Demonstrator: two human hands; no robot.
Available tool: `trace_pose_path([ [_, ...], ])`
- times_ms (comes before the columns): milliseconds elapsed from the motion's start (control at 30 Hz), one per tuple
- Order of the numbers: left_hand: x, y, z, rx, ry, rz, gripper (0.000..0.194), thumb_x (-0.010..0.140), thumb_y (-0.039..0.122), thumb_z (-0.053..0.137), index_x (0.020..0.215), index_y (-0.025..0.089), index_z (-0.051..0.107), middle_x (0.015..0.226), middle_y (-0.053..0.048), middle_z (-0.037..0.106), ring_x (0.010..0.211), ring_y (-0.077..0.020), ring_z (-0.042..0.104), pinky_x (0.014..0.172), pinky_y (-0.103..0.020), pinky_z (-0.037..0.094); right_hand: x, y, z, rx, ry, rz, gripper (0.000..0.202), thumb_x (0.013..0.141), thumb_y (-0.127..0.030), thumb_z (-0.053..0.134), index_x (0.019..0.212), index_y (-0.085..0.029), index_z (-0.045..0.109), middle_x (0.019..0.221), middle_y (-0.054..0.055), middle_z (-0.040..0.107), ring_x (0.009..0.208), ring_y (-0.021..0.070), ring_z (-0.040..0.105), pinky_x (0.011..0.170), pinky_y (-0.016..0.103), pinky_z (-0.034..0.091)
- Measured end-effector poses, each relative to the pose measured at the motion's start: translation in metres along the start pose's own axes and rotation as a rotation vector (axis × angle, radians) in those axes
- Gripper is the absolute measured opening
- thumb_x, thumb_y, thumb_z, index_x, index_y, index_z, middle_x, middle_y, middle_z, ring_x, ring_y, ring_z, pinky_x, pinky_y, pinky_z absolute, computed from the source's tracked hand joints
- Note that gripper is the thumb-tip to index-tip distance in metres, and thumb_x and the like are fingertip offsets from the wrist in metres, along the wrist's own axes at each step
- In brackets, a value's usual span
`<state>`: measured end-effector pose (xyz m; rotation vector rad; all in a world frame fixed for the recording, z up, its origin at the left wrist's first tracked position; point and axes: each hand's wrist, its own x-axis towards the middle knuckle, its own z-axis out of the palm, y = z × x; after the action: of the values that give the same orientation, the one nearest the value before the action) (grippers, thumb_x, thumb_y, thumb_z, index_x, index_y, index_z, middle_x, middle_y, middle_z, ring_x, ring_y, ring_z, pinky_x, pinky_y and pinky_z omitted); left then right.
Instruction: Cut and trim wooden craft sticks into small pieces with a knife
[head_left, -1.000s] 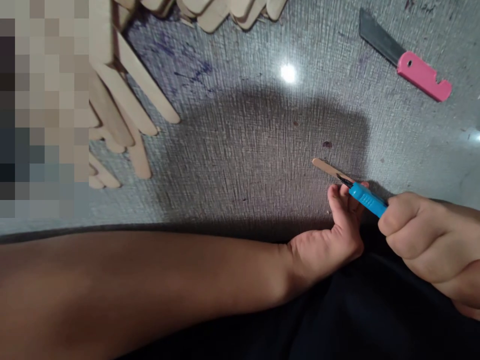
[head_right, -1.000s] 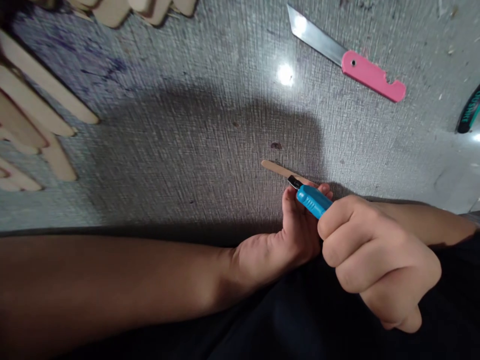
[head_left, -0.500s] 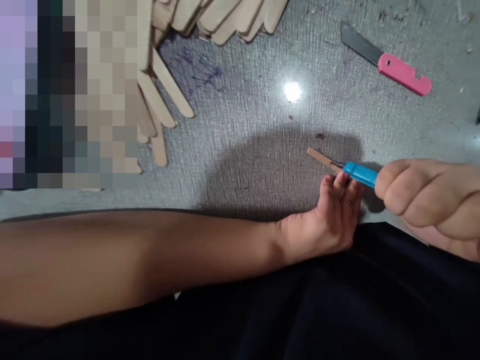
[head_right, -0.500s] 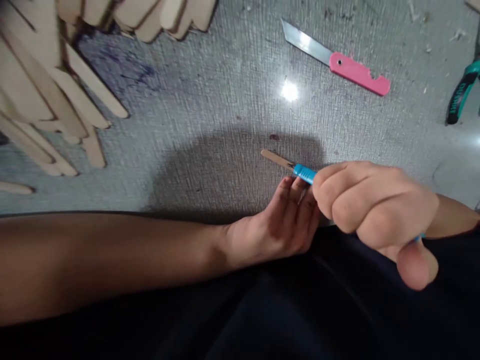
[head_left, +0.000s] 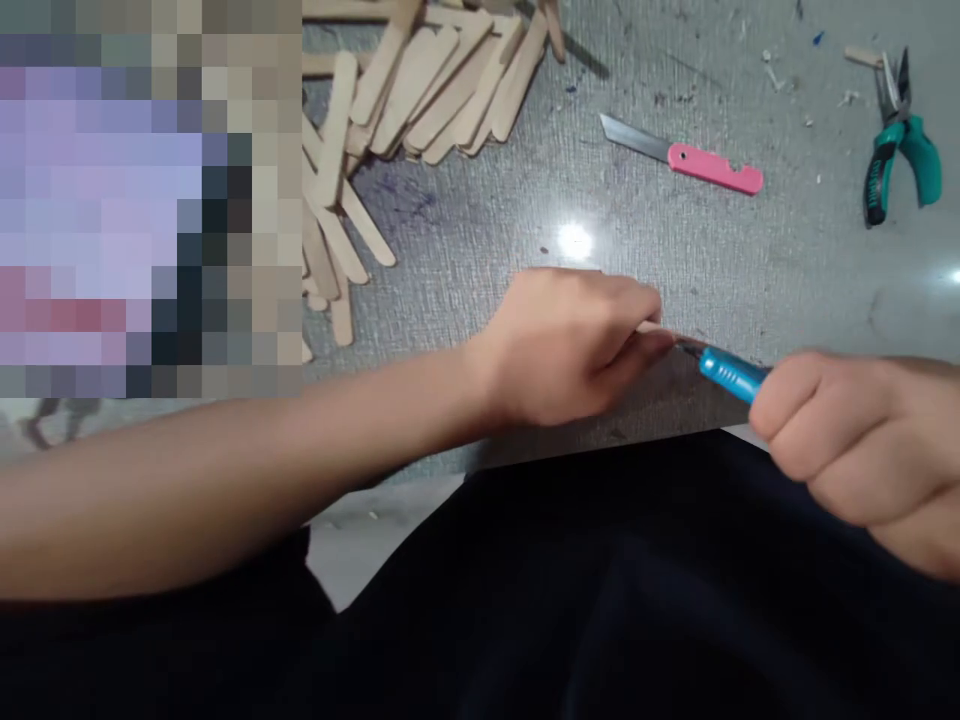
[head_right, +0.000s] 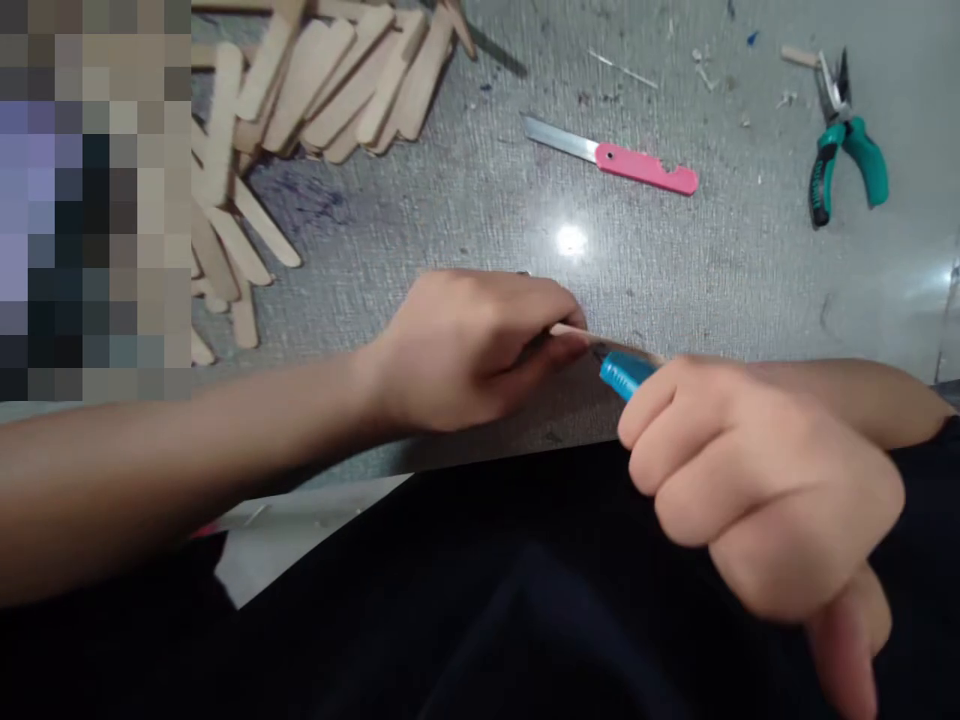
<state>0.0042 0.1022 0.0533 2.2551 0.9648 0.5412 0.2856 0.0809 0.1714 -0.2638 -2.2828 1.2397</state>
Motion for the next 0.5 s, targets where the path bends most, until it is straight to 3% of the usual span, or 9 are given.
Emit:
trace_pose_path([
  [100,-0.001,-0.002,0.001,0.078,-0.148,-0.006,0.04,0.119,0.045,0.054,0.094,0.026,0.079,0.085,-0.006,0.078,0.086,-0.0262,0.073,0.081,-0.038,0.051,-0.006,0.022,0.038,0.142,0.039,-0.266,0.062,0.124,-0.039,0.068,0.068,-0.029,0.043,0.076,-0.005,0.034,0.061,0.0154,0.04,0.058,0.04,0.045],
  [167,0.0,-0.004,-0.003,0.104,-0.2,0.0,0.039,0.117,0.04,0.056,0.088,0.026,0.077,0.081,-0.006,0.074,0.089,-0.0277,0.073,0.083,-0.039,0.052,-0.009,0.044,0.067,0.164,0.123,-0.421,0.066,0.121,-0.043,0.07,0.067,-0.032,0.033,0.076,-0.006,0.024,0.061,0.0155,0.037,0.054,0.038,0.036],
  [200,0.001,-0.005,-0.006,0.111,-0.231,0.013,0.039,0.116,0.039,0.056,0.087,0.026,0.077,0.079,-0.005,0.073,0.089,-0.0278,0.072,0.084,-0.039,0.052,-0.01,0.054,0.08,0.165,0.24,-0.532,0.066,0.12,-0.047,0.068,0.069,-0.034,0.028,0.078,-0.007,0.019,0.061,0.015,0.032,0.052,0.036,0.031],
  [267,0.003,-0.006,-0.014,0.126,-0.313,0.057,0.038,0.116,0.036,0.056,0.087,0.026,0.077,0.079,-0.005,0.071,0.088,-0.0274,0.071,0.084,-0.039,0.053,-0.011,0.069,0.099,0.112,0.28,-0.641,0.064,0.118,-0.052,0.066,0.073,-0.034,0.025,0.079,-0.007,0.018,0.061,0.0145,0.03,0.054,0.032,0.031],
  [367,0.008,-0.004,-0.031,0.138,-0.447,0.13,0.041,0.119,0.033,0.051,0.088,0.025,0.077,0.084,-0.005,0.071,0.088,-0.0263,0.069,0.085,-0.04,0.051,-0.01,0.082,0.109,0.073,0.31,-0.749,0.062,0.117,-0.056,0.067,0.078,-0.034,0.024,0.08,-0.008,0.018,0.062,0.0137,0.03,0.057,0.029,0.034],
  [500,0.013,-0.002,-0.049,0.17,-0.531,0.169,0.041,0.12,0.027,0.047,0.087,0.024,0.072,0.086,-0.006,0.068,0.085,-0.0257,0.06,0.081,-0.043,0.045,-0.009,0.089,0.095,0.096,0.257,-0.733,0.062,0.119,-0.053,0.072,0.079,-0.034,0.029,0.082,-0.007,0.024,0.065,0.0149,0.036,0.061,0.033,0.04],
])
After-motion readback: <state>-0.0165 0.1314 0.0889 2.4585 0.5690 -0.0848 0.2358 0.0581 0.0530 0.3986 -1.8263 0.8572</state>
